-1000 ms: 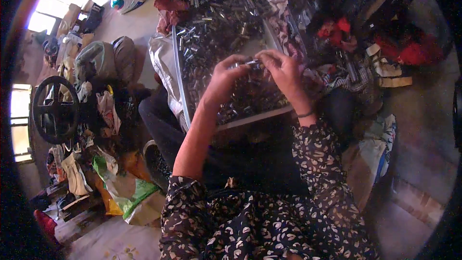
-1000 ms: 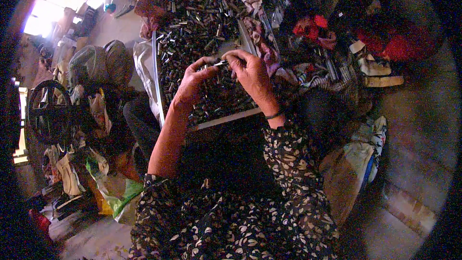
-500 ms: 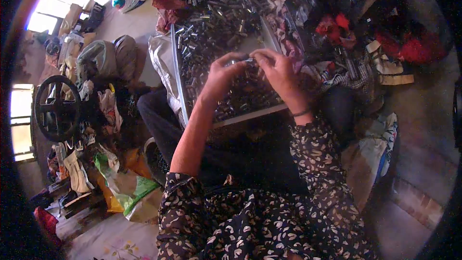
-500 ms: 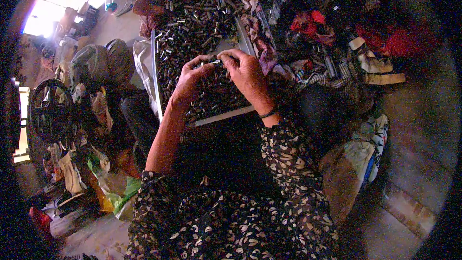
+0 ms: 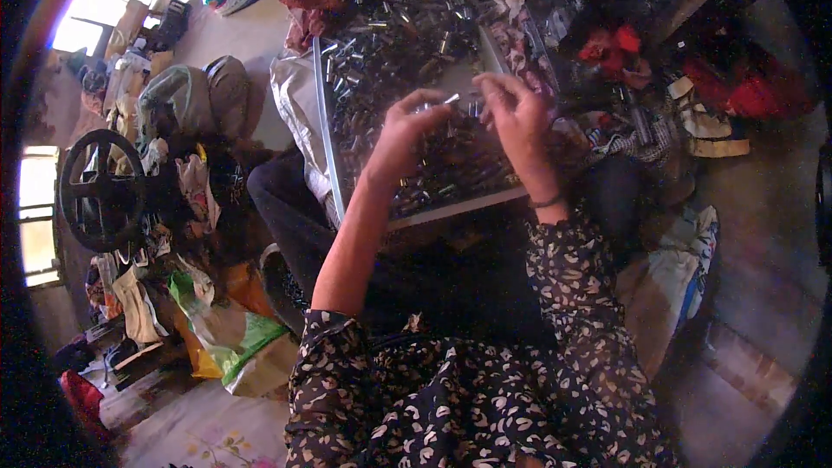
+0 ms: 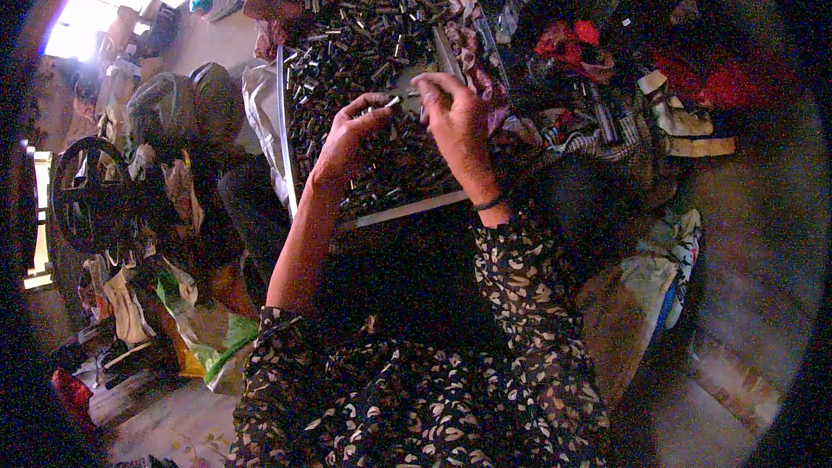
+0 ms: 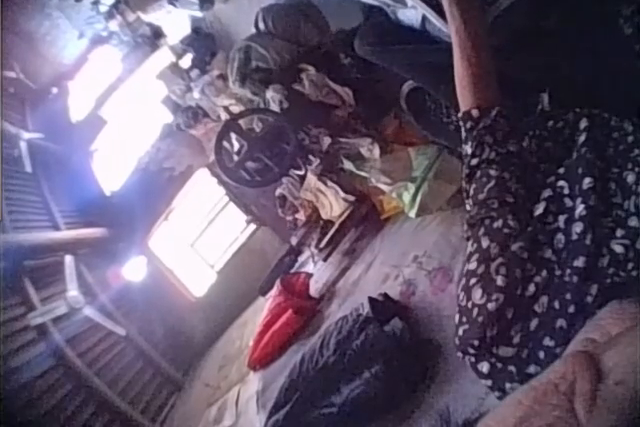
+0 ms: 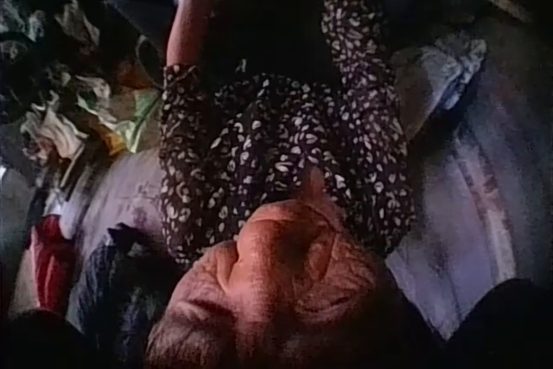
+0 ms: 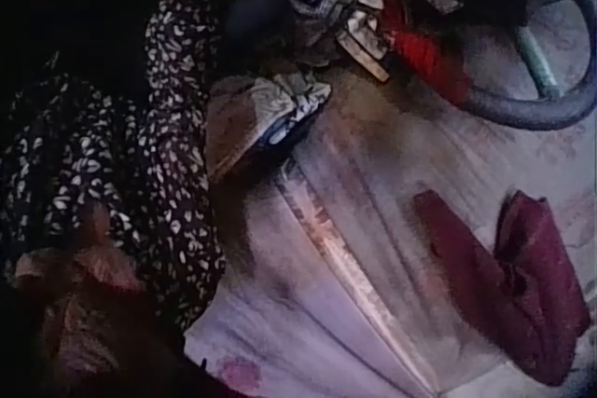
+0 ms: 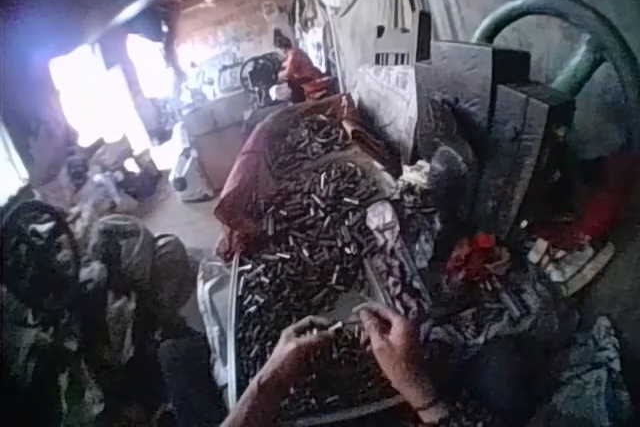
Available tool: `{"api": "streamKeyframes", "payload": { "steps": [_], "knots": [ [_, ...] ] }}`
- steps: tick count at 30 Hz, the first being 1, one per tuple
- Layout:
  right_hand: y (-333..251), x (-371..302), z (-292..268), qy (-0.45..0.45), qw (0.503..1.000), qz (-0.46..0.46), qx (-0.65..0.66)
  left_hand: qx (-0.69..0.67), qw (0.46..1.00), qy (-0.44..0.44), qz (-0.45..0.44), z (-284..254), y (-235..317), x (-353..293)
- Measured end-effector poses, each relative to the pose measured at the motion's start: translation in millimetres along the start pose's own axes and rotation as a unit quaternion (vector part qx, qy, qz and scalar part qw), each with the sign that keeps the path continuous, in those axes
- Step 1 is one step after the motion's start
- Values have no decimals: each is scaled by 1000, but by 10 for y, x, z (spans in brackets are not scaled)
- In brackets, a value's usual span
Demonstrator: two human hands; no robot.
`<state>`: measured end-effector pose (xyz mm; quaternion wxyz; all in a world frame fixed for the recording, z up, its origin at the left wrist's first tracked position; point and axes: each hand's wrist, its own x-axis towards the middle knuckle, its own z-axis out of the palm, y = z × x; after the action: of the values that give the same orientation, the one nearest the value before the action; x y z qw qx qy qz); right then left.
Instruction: The person sorts through small metal parts in a tray and fits components together by hand.
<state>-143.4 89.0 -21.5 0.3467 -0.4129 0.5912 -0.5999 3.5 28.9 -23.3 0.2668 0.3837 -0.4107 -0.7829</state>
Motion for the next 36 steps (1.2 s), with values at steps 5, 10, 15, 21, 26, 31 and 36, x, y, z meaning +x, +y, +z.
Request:
{"api": "streamKeyframes", "payload": {
  "steps": [5, 10, 15, 21, 26, 31, 36],
  "knots": [
    [77, 64, -72, 12, 999, 8, -32, -31, 999, 4, -8, 10, -4, -7],
    [115, 56, -42, -97, 992, 68, 35, 26, 999, 33, 18, -5, -54, 21],
    [85, 62, -35, -90, 993, 71, 34, 32, 999, 33, 15, 7, -38, 10],
    [32, 76, -53, -96, 995, 34, -6, 45, 999, 22, 17, -38, -35, 17],
    [45, 64, -32, -122, 992, 36, 8, 129, 990, 25, 56, -101, -92, 27],
    [99, 72, -46, -124, 989, -25, -73, 54, 999, 4, -6, 11, -30, -24],
    [-1, 22, -28, -142, 990, 16, -2, 19, 999, -30, -36, -15, 19, -97]
  ]
}}
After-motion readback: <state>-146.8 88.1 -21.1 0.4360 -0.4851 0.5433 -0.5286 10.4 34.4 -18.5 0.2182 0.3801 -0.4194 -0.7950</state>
